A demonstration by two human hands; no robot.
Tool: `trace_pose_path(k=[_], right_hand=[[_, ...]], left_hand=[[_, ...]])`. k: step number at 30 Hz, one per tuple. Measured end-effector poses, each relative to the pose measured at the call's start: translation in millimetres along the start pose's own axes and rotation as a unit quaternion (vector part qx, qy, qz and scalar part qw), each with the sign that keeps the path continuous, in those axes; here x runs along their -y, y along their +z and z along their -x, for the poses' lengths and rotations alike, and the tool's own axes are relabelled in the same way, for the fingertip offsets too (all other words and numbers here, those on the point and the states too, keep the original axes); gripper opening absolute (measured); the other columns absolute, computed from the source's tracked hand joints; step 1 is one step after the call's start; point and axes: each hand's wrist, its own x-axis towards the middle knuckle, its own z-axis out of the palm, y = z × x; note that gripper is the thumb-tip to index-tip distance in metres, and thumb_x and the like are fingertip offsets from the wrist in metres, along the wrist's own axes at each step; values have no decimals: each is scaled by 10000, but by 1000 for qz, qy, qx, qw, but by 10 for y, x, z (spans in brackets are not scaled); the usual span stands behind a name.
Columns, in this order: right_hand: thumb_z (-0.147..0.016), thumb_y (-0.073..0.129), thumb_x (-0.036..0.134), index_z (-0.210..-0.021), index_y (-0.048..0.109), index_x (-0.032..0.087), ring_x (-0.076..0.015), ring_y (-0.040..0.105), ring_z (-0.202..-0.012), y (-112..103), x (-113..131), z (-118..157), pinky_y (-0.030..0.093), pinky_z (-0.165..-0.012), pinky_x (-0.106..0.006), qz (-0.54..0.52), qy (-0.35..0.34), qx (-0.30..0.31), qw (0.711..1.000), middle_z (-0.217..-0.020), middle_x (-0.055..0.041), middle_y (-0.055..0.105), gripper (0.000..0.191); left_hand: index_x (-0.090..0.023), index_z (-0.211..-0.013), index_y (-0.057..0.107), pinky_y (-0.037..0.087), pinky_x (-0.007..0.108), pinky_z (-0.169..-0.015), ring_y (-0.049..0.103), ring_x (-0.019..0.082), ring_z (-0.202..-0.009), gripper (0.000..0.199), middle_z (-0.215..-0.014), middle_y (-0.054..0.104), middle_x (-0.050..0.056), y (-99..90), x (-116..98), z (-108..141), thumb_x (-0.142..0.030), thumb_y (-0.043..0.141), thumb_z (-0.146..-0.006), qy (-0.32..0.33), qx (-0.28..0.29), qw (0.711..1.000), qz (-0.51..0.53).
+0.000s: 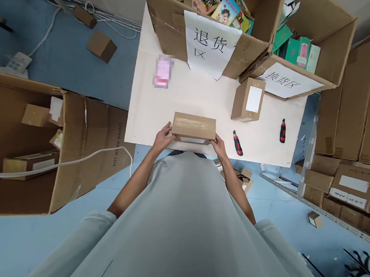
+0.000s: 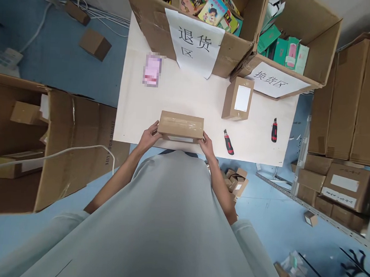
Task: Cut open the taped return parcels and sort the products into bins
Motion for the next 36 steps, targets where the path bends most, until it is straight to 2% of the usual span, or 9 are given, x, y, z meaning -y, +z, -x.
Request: trace_pose_path(k=[3, 7, 9, 12, 16, 20, 25, 30, 36], right_hand=[[-944, 687, 529, -1367, 804, 225, -314, 692, -1354, -42, 106, 27, 530, -1221, -471, -37, 10, -11, 999, -1412, -77, 798, 533], [-953, 690, 692, -1272, 834, 208, -323, 713, -1332, -1, 120, -86, 544, -1211, -471, -24, 22, -43, 999, -1372, -91, 816, 598], [-916, 702, 761, -1249, 839, 201, -328, 720, -1317, 42, 64, -167, 559, -1200, -481, -16, 30, -35, 999, -1372, -100, 815, 666], [-872, 709, 822, -1278, 826, 206, -322, 701, -1355, 78, -68, -239, 573, -1190, -479, -24, 50, -20, 998, -1425, -104, 791, 747], [-938, 628, 798, -1360, 785, 200, -305, 722, -1332, 50, -257, -187, 593, -1164, -497, -49, 92, -27, 994, -1438, -129, 778, 749], [-926, 689, 635, -1348, 790, 218, -301, 738, -1288, 60, -397, -26, 607, -1135, -508, -20, 132, -28, 991, -1462, -108, 768, 602], [-850, 725, 483, -1403, 776, 233, -285, 763, -1221, 172, -430, 126, 560, -1192, -505, 5, 92, 14, 996, -1342, -40, 824, 609], [-810, 770, 526, -1259, 826, 213, -304, 783, -1179, 185, -307, 111, 554, -1199, -516, 21, 58, -13, 998, -1290, -60, 842, 550], [-866, 780, 720, -1200, 866, 204, -316, 763, -1160, 92, 21, 9, 599, -1130, -472, 64, -7, -79, 995, -1196, -109, 820, 620]], left_hand=[[-184, -1249, 850, 485, 481, -1296, 556, 377, -1577, 450, -1741, 529, 148, -15, -101, 91, -380, 768, -853, -6, -46, 999, 5], [-158, -1271, 841, 564, 461, -1193, 721, 348, -1362, 534, -1479, 760, 146, 10, -182, 62, -579, 699, -974, -9, -91, 996, -15], [-152, -1275, 836, 575, 452, -1161, 758, 331, -1277, 530, -1371, 813, 134, 28, -174, -13, -570, 678, -990, -19, -90, 995, -27], [-132, -1248, 833, 576, 430, -1148, 759, 312, -1258, 473, -1371, 809, 151, 46, -99, -114, -490, 660, -993, -21, -82, 996, -15], [-137, -1243, 812, 608, 444, -1113, 778, 285, -1210, 474, -1359, 803, 161, 44, 84, -96, -482, 555, -1043, -35, -67, 996, 52], [-137, -1272, 804, 605, 449, -1138, 784, 286, -1214, 435, -1344, 814, 157, 23, 280, 50, -315, 590, -938, -69, -57, 996, 31], [-171, -1320, 804, 587, 476, -1171, 777, 326, -1267, 599, -1381, 813, 113, 30, 366, 143, -194, 641, -744, -74, -38, 996, -20], [-210, -1281, 823, 594, 506, -1146, 786, 338, -1215, 549, -1344, 823, 93, -4, 234, 94, -264, 741, -741, -67, -51, 996, -39], [-204, -1297, 836, 626, 386, -1025, 765, 247, -1033, 476, -1305, 787, 93, -116, -145, 34, -447, 761, -896, 51, -101, 992, -60]])
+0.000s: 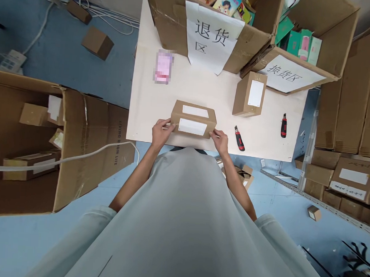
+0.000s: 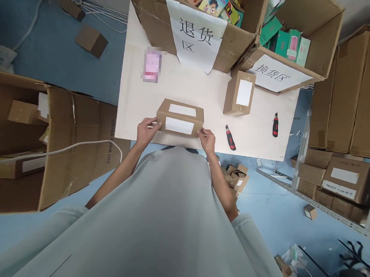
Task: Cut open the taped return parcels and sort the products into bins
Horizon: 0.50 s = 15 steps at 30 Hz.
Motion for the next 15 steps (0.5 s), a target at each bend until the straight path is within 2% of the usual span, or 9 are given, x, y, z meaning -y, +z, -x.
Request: trace_pose_path(k=[4, 7, 10, 13, 15], right_hand=[[-930, 712, 785, -1206, 876, 190, -336, 749, -1144, -14, 158, -106, 600, -1111, -494, 33, -27, -25, 999, -1161, -135, 802, 676], [-941, 680, 810, -1206, 875, 183, -349, 753, -1120, 70, 157, -183, 587, -1127, -529, 58, -18, -15, 998, -1191, -155, 812, 708], [-968, 639, 804, -1286, 844, 187, -340, 749, -1140, 187, 96, -234, 577, -1143, -519, 62, -13, -29, 998, -1239, -163, 809, 724], [-965, 640, 799, -1406, 772, 191, -324, 734, -1190, 263, 48, -242, 570, -1156, -494, 53, -2, -52, 997, -1303, -169, 787, 763], [-963, 638, 795, -1482, 707, 176, -325, 719, -1242, 290, 35, -225, 560, -1171, -495, 46, 7, -67, 997, -1393, -197, 746, 811]], left_hand=[[-199, -1340, 826, 617, 363, -986, 738, 234, -1007, 497, -1238, 760, 95, -34, -171, -122, -525, 729, -977, 42, -28, 999, -4], [-172, -1321, 827, 603, 384, -1026, 739, 235, -994, 472, -1249, 756, 117, -21, -166, -217, -497, 723, -995, 16, -29, 999, -22], [-133, -1297, 818, 587, 401, -1077, 746, 256, -1062, 457, -1275, 764, 152, -14, -90, -271, -466, 717, -1002, -13, -16, 999, -26], [-146, -1382, 765, 585, 408, -1102, 742, 273, -1163, 495, -1410, 730, 169, -30, -13, -264, -459, 716, -1001, -11, -3, 1000, -10], [-160, -1500, 682, 585, 421, -1116, 712, 298, -1279, 598, -1558, 645, 191, -46, 19, -235, -467, 737, -990, -6, -13, 1000, 0]])
